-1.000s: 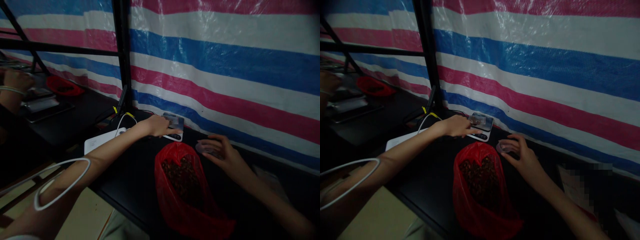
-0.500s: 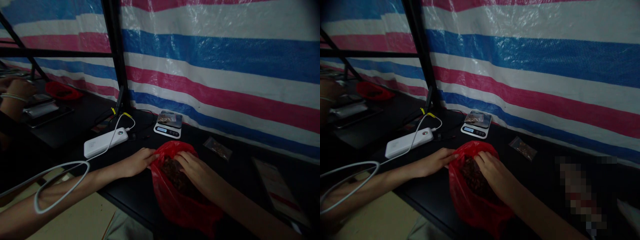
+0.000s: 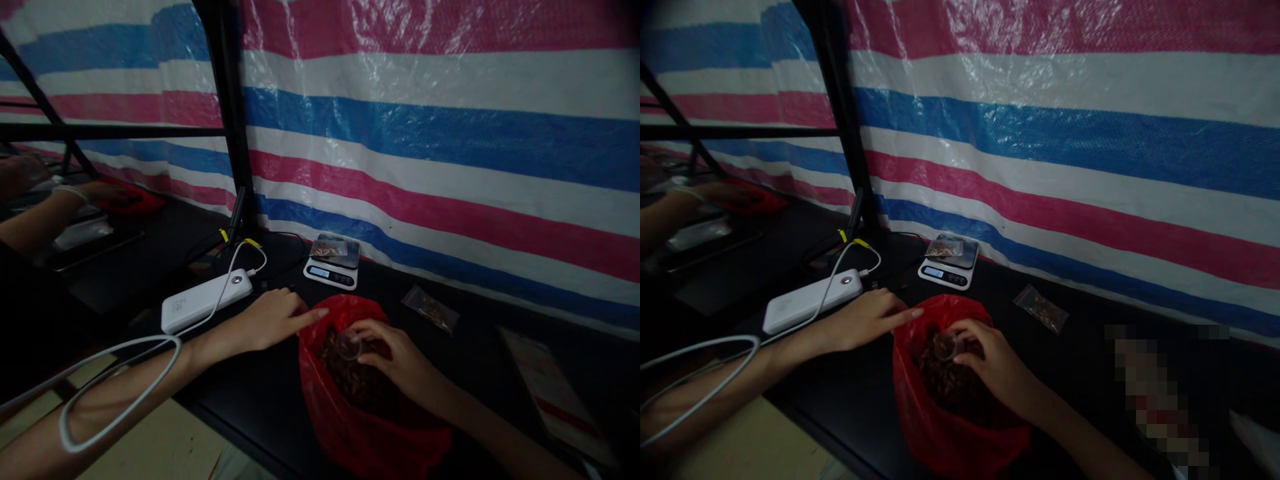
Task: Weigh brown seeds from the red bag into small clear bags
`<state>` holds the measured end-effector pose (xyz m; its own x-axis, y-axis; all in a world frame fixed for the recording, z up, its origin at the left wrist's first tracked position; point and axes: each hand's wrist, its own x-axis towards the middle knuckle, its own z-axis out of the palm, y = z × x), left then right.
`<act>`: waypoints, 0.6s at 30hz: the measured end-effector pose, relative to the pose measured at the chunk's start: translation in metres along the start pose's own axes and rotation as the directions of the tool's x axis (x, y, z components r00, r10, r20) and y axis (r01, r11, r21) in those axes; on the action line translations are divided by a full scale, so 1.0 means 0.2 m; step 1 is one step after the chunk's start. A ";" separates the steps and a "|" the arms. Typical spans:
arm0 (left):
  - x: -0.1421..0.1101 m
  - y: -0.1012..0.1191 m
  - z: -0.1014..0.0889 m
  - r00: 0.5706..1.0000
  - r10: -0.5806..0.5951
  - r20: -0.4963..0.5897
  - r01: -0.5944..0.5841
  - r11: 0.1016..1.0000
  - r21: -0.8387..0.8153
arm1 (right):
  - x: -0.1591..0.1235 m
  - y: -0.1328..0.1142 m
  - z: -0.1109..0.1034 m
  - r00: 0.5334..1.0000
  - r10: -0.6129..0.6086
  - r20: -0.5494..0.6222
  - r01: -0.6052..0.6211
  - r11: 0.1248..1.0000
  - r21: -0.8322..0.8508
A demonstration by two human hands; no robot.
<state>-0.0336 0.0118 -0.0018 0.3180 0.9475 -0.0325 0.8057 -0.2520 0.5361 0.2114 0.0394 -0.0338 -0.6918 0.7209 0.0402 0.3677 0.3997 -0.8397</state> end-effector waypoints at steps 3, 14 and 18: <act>0.07 -0.05 -0.10 0.984 -0.047 -0.169 0.085 0.970 0.226 | -0.01 -0.02 -0.06 1.000 -0.003 0.021 0.002 0.997 0.072; 0.83 -0.26 -0.11 0.938 0.339 -0.067 -0.313 0.916 0.250 | 0.14 0.12 -0.36 0.990 0.054 -0.130 -0.016 0.960 0.278; 0.98 -0.27 -0.04 0.932 0.355 -0.067 -0.339 0.923 0.182 | 0.25 0.16 -0.44 0.978 0.041 -0.205 0.011 0.970 0.244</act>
<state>-0.0195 0.2128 -0.0300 0.5492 0.8072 0.2163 0.7270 -0.5892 0.3527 0.2442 0.1380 -0.0112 -0.5341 0.8374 0.1163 0.1977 0.2574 -0.9459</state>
